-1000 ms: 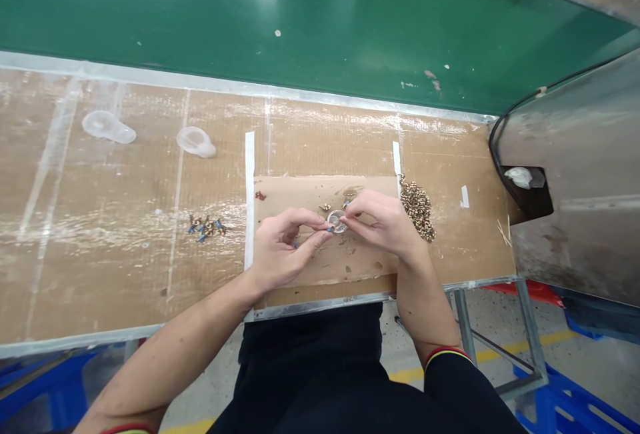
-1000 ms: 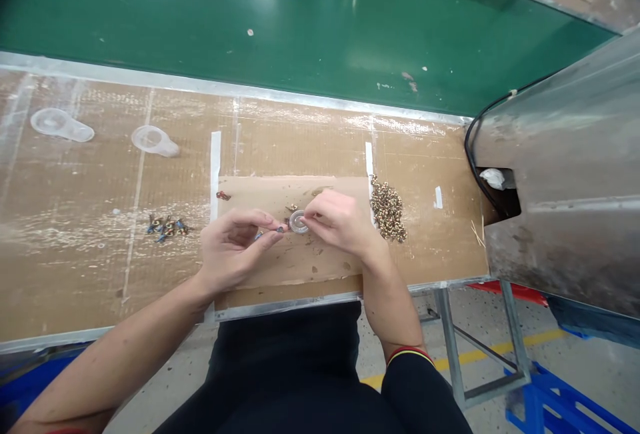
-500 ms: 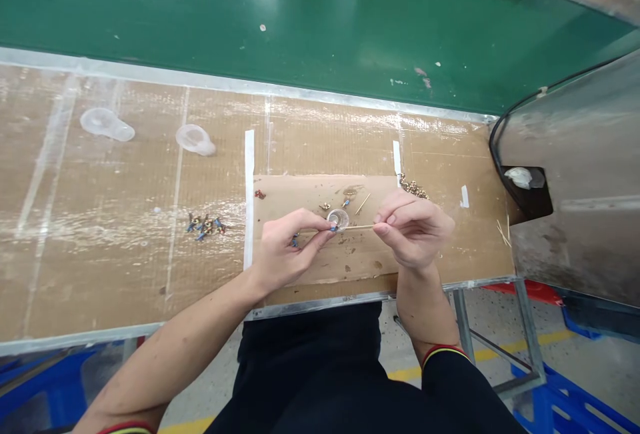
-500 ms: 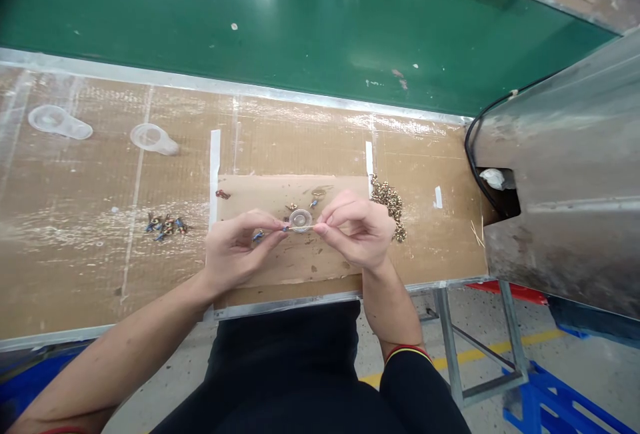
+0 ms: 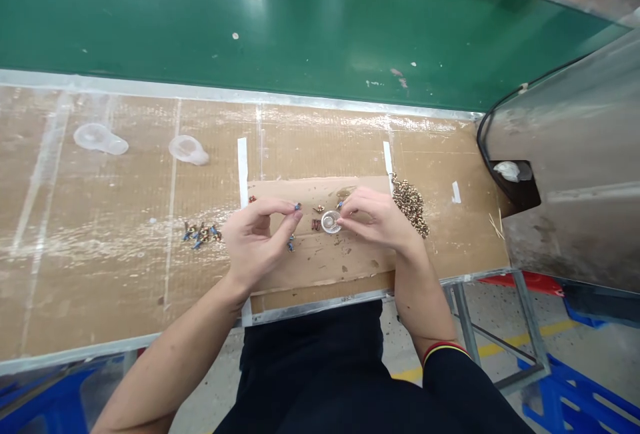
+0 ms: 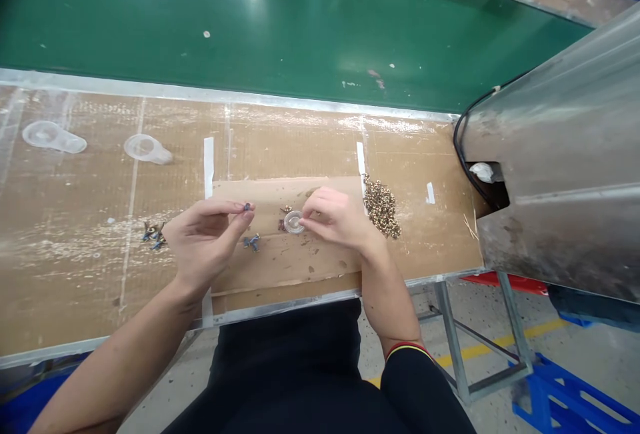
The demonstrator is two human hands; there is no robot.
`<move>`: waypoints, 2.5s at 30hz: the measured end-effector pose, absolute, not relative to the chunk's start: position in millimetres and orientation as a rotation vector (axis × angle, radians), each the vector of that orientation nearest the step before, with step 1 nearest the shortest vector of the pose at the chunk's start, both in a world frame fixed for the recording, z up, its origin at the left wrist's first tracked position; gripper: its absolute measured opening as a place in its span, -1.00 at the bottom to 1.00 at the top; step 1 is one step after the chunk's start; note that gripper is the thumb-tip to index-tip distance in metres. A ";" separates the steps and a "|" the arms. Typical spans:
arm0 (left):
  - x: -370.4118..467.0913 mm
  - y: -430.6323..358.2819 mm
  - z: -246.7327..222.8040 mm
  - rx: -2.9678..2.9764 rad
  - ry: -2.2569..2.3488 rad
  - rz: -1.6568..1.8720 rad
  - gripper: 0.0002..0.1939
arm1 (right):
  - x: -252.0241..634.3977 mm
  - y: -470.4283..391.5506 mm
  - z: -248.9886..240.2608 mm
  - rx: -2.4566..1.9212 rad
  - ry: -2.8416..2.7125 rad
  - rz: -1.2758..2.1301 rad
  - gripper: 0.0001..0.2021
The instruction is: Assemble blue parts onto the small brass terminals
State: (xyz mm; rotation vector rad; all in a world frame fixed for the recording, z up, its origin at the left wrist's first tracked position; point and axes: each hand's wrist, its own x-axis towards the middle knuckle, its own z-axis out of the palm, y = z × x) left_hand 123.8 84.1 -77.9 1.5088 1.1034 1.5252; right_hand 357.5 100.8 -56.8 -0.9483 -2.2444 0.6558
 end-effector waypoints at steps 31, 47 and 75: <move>133.0 96.4 -83.5 1.150 1.041 1.391 -0.75 | 446.8 130.9 -85.0 -2.027 -2.001 0.395 -0.78; 129.8 109.5 -79.6 1.281 0.810 1.418 -0.73 | 437.9 132.9 -90.4 -1.701 -1.725 0.332 -0.73; 137.9 67.8 -60.9 1.451 0.740 1.399 -0.90 | 308.6 58.1 -51.2 -0.901 -1.515 0.665 -0.88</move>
